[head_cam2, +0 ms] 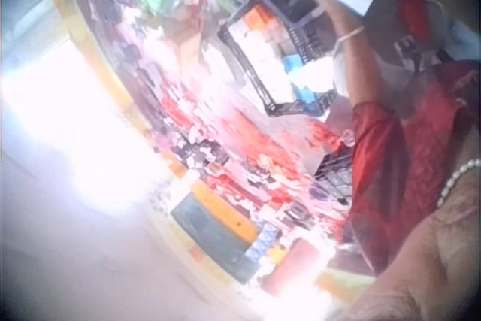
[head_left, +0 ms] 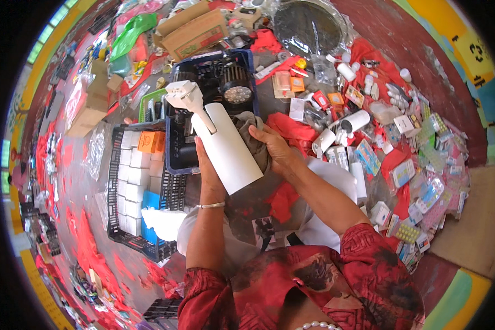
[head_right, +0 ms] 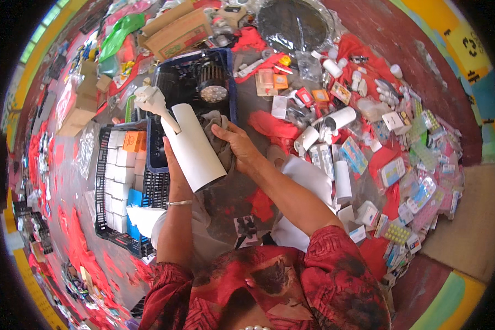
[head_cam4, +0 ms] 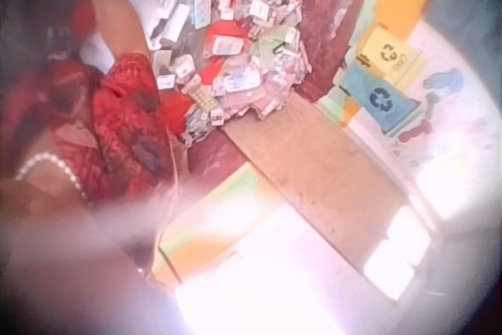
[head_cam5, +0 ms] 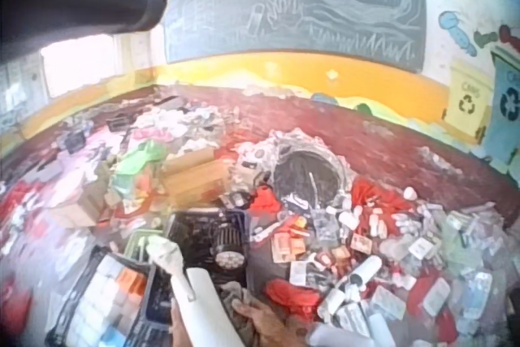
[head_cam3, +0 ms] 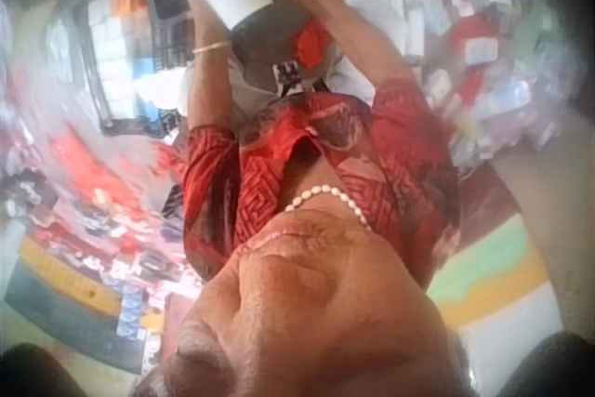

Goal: The person wipes a white light fixture with a grey cloth, cleaning the outer surface and the inner rim. They luego place the fixture into a black plastic crate and briefly handle another item from the floor.

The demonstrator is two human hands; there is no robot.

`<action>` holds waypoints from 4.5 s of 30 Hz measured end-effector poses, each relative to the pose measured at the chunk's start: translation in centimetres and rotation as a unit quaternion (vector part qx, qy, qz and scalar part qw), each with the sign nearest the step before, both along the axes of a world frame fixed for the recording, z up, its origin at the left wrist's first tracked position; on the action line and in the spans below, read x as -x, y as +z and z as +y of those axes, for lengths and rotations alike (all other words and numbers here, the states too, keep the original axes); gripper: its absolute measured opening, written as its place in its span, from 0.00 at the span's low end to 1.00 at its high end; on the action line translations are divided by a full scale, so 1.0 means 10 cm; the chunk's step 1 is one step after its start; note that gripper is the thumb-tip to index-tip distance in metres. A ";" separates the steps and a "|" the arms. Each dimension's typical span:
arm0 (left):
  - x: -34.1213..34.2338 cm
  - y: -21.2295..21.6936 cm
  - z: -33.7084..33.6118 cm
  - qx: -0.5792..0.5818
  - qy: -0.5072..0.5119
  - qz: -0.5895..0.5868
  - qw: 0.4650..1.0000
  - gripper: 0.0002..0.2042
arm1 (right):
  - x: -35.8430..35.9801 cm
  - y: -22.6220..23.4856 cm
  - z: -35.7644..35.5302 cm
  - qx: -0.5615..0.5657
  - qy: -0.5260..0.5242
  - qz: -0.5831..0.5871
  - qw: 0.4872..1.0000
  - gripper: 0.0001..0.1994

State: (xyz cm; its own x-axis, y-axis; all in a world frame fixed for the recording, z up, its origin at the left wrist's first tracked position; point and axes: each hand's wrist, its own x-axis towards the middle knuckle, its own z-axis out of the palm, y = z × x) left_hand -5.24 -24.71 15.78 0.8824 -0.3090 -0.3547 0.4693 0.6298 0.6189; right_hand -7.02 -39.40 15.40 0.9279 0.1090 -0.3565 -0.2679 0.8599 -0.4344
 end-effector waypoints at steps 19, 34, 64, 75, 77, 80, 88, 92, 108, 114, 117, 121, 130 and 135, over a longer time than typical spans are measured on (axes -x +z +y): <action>-0.04 -0.21 0.11 -0.033 -0.074 -0.035 0.996 0.28 | 0.31 0.04 -0.05 0.679 -0.052 -0.359 0.639 0.24; 0.09 -0.27 0.02 0.096 -0.121 0.037 0.987 0.32 | -0.11 0.33 -0.37 0.580 -0.020 -0.337 0.741 0.25; 0.15 -0.34 0.17 -0.007 -0.143 -0.053 0.988 0.34 | 0.16 0.63 -0.35 0.648 -0.084 -0.400 0.643 0.16; 0.13 -0.12 0.32 -0.193 -0.198 -0.146 0.950 0.44 | -0.02 0.51 -0.72 0.602 -0.156 -0.164 0.765 0.16; 0.11 -0.14 0.27 -0.248 -0.185 -0.205 0.929 0.45 | 0.04 0.70 -0.64 0.572 -0.129 -0.279 0.760 0.16; 0.04 -0.10 0.24 -0.355 -0.283 -0.245 0.857 0.45 | 0.11 0.79 -0.44 0.620 -0.018 -0.424 0.660 0.18; 0.14 0.07 0.01 -0.259 -0.228 -0.356 0.869 0.47 | -0.06 0.40 -0.62 0.822 -0.027 -0.088 0.562 0.13; 0.10 -0.02 0.06 -0.260 -0.211 -0.320 0.886 0.47 | -0.03 0.57 -0.78 0.645 -0.030 -0.217 0.732 0.14; 0.17 -0.23 0.06 0.086 -0.149 -0.084 0.981 0.43 | -0.22 0.26 -0.48 0.360 -0.136 -0.164 0.909 0.13; 0.02 -0.51 0.09 0.354 -0.031 0.082 0.931 0.35 | -0.04 0.40 0.00 0.671 -0.004 -0.430 0.604 0.14; -0.02 -0.71 0.41 0.044 -0.032 -0.099 0.994 0.26 | 0.20 0.47 -0.02 0.618 0.162 -0.512 0.574 0.16; -0.07 -0.33 0.32 0.005 0.022 -0.048 0.999 0.23 | 0.36 0.41 -0.24 0.545 0.207 -0.494 0.645 0.16; 0.14 -0.02 0.00 -0.110 -0.076 -0.059 0.989 0.30 | 0.03 0.57 -0.19 0.652 -0.041 -0.378 0.656 0.15; 0.13 -0.19 0.02 -0.187 -0.067 -0.040 0.979 0.26 | 0.04 0.39 -0.42 0.660 0.024 -0.289 0.693 0.15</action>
State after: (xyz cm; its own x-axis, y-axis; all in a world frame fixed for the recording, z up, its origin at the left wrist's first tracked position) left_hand -6.49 -24.50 13.87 0.8723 -0.2856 -0.3968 0.4730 0.2881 0.8326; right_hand -7.45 -43.56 19.31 0.9640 0.0768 0.2546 0.2639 -0.3938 -0.8805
